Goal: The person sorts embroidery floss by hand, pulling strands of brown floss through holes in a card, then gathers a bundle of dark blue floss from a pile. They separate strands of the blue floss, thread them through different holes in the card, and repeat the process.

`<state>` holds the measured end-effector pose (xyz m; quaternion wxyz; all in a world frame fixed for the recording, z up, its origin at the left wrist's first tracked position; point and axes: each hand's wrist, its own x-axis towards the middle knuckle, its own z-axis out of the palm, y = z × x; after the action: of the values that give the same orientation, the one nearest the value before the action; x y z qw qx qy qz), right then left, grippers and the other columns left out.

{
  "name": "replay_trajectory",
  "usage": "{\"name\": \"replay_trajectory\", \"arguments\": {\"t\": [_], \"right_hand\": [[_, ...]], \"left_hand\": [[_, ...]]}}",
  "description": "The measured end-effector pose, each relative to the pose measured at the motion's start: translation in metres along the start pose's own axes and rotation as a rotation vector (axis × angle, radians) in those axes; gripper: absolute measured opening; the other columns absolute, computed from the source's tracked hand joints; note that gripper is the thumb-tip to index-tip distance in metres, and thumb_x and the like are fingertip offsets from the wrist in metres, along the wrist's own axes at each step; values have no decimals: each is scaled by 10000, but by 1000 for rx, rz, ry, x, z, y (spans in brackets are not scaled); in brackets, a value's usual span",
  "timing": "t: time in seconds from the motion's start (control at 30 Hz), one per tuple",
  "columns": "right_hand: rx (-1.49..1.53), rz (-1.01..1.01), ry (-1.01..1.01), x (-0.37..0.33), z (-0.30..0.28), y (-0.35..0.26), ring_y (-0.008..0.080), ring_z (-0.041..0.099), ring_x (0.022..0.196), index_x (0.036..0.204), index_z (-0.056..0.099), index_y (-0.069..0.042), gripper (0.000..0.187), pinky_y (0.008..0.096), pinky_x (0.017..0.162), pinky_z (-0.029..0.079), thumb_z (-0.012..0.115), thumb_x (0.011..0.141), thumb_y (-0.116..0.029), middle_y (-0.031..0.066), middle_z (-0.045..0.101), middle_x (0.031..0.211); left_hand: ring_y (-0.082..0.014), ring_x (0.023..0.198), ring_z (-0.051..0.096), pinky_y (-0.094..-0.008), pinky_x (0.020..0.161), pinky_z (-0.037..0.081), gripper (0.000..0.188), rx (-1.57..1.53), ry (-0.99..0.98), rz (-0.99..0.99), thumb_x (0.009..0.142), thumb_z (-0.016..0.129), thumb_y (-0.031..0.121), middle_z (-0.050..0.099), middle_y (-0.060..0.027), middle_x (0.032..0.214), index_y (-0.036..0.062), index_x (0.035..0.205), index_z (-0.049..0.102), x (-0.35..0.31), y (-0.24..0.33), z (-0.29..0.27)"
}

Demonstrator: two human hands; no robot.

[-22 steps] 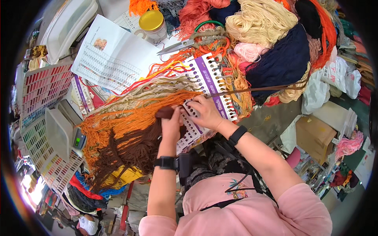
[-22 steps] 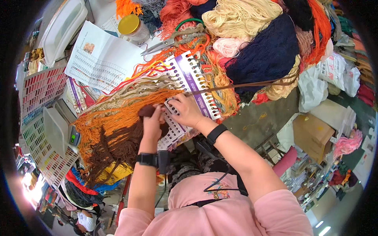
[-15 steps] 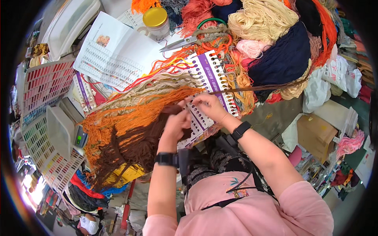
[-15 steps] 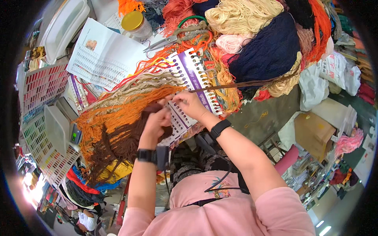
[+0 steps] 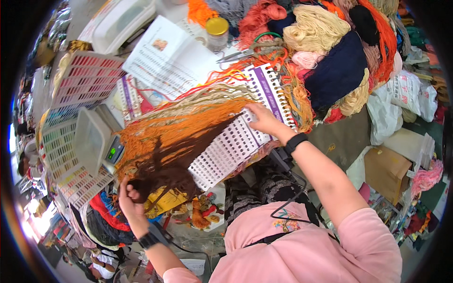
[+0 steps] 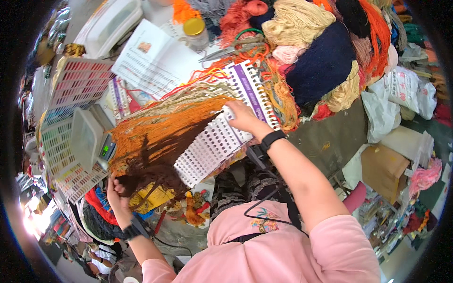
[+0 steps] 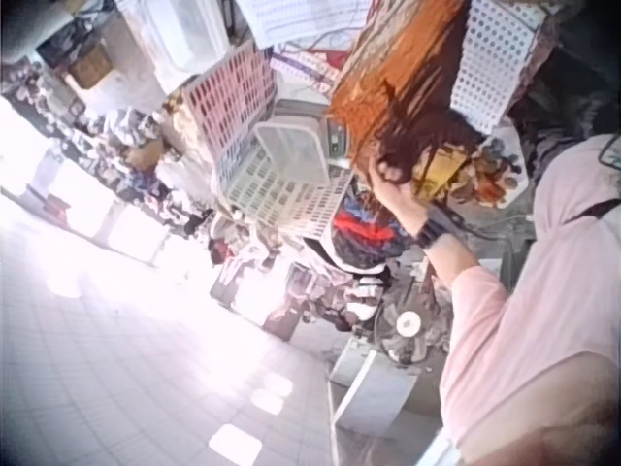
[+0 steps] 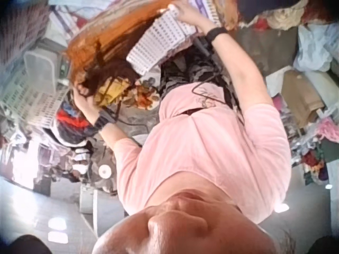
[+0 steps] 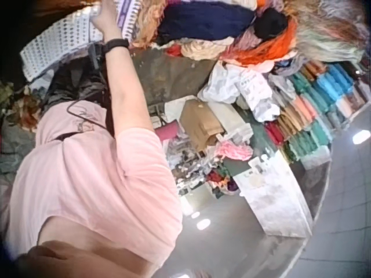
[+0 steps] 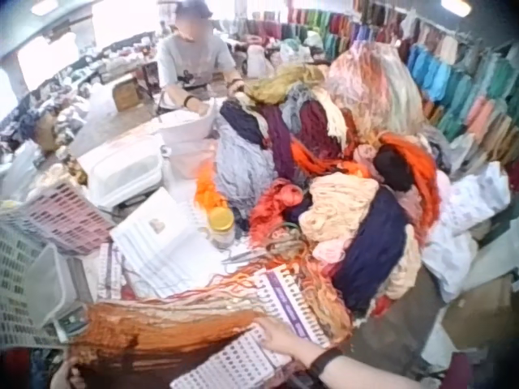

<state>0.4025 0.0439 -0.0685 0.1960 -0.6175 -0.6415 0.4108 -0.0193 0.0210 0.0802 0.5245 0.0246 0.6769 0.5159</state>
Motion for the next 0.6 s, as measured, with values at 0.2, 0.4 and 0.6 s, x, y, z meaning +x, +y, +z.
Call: {"name": "replay_trajectory", "arguments": {"t": [0.2,0.4,0.6], "right_hand": [[324,-15,75,-42,9,-122,186,509,640,689,537,-17,107,275,585,409,588,616,-77,77,516,715],[990,184,-421,-103,11,-265,45,462,500,779,572,-6,92,164,444,366,527,750,-81,9,524,604],[1110,94,-368,-125,16,-289,55,464,472,764,575,4,90,163,408,357,511,747,-57,18,524,570]], "left_hand": [[-196,795,536,-303,690,426,246,-55,-471,-150,825,442,163,550,-136,878,-42,950,495,-124,-52,54],[-199,768,499,-312,706,409,484,-123,-756,-171,870,237,335,496,-127,1015,-43,1149,355,-159,-49,50],[-208,763,504,-338,756,381,586,-385,-639,-231,849,198,437,492,-132,1028,-32,1176,329,-185,-24,25]]}}
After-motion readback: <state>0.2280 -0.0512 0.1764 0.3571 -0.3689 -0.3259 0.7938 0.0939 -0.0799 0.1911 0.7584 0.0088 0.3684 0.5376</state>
